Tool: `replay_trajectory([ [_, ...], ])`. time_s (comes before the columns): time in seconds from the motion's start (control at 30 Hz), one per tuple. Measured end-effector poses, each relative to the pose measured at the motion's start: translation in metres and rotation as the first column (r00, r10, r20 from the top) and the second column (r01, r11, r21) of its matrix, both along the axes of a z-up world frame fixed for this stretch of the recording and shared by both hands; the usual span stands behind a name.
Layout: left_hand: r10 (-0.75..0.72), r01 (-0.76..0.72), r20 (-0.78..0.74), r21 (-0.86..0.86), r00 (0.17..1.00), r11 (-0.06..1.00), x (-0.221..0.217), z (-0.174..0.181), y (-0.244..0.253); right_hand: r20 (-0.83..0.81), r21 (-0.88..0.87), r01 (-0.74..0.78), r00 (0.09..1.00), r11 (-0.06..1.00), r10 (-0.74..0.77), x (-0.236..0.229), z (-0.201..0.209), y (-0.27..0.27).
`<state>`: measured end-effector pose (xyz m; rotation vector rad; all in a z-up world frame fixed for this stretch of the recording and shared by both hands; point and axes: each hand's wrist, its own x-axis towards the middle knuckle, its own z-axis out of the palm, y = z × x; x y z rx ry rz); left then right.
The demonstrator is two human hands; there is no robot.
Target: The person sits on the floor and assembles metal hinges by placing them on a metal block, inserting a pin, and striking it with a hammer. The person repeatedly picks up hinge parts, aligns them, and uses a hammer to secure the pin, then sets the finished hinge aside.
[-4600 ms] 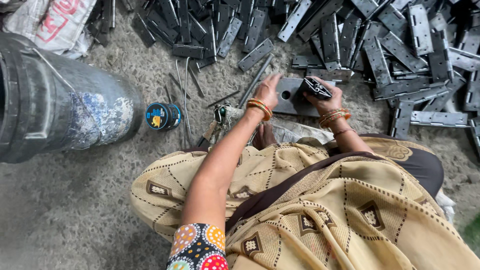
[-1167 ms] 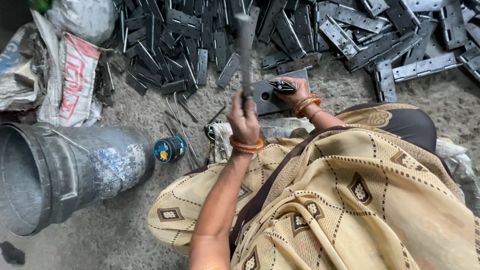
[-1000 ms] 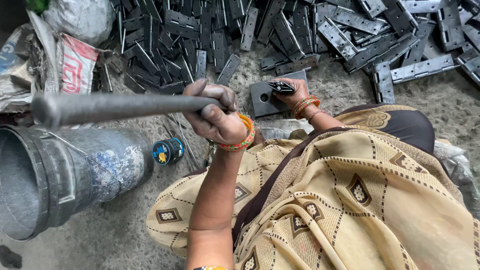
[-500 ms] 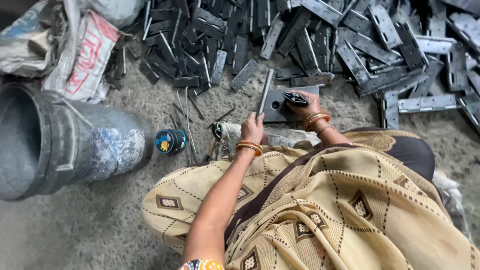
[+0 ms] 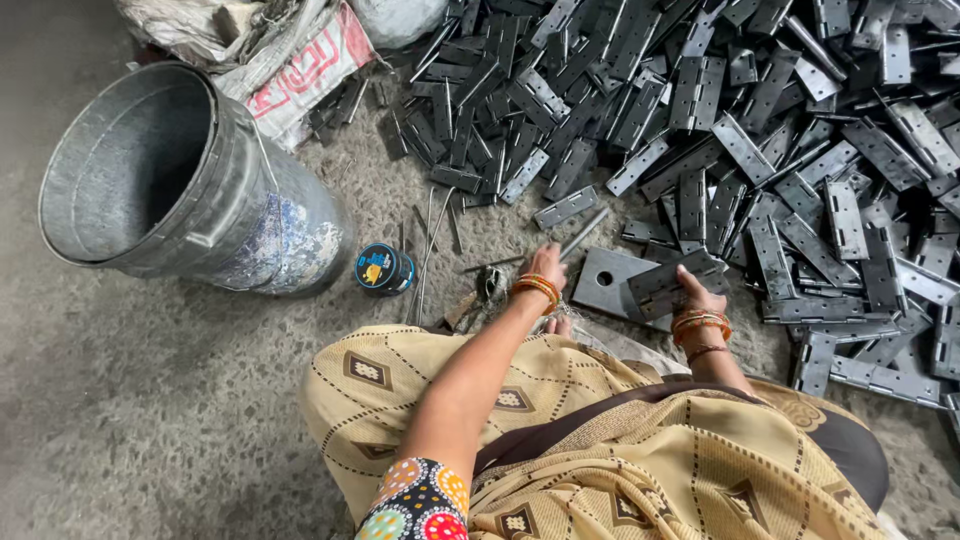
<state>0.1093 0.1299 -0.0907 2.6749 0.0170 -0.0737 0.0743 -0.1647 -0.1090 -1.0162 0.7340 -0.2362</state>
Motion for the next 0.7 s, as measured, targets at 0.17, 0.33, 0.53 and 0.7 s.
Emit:
replay_trajectory([
  [0.17, -0.215, 0.136, -0.092, -0.528, 0.972, 0.839, -0.023, 0.049, -0.048, 0.031, -0.039, -0.317, 0.947, 0.947, 0.319, -0.01, 0.05, 0.012],
  [0.33, -0.387, 0.15, -0.159, -0.74, 0.908, 0.656, -0.071, 0.068, -0.065, 0.127, -0.333, -0.556, 0.774, 0.762, 0.62, -0.036, 0.101, 0.019],
  [0.53, -0.358, -0.175, -0.259, -0.953, 0.897, 0.249, -0.14, 0.103, -0.054, -0.076, -0.507, -0.672, 0.659, 0.54, 0.749, -0.058, 0.135, 0.031],
  [0.7, -0.312, -0.438, -0.469, -0.883, 0.826, 0.169, -0.168, 0.177, -0.007, 0.298, -0.389, -0.773, 0.409, 0.501, 0.863, -0.069, 0.159, 0.037],
])
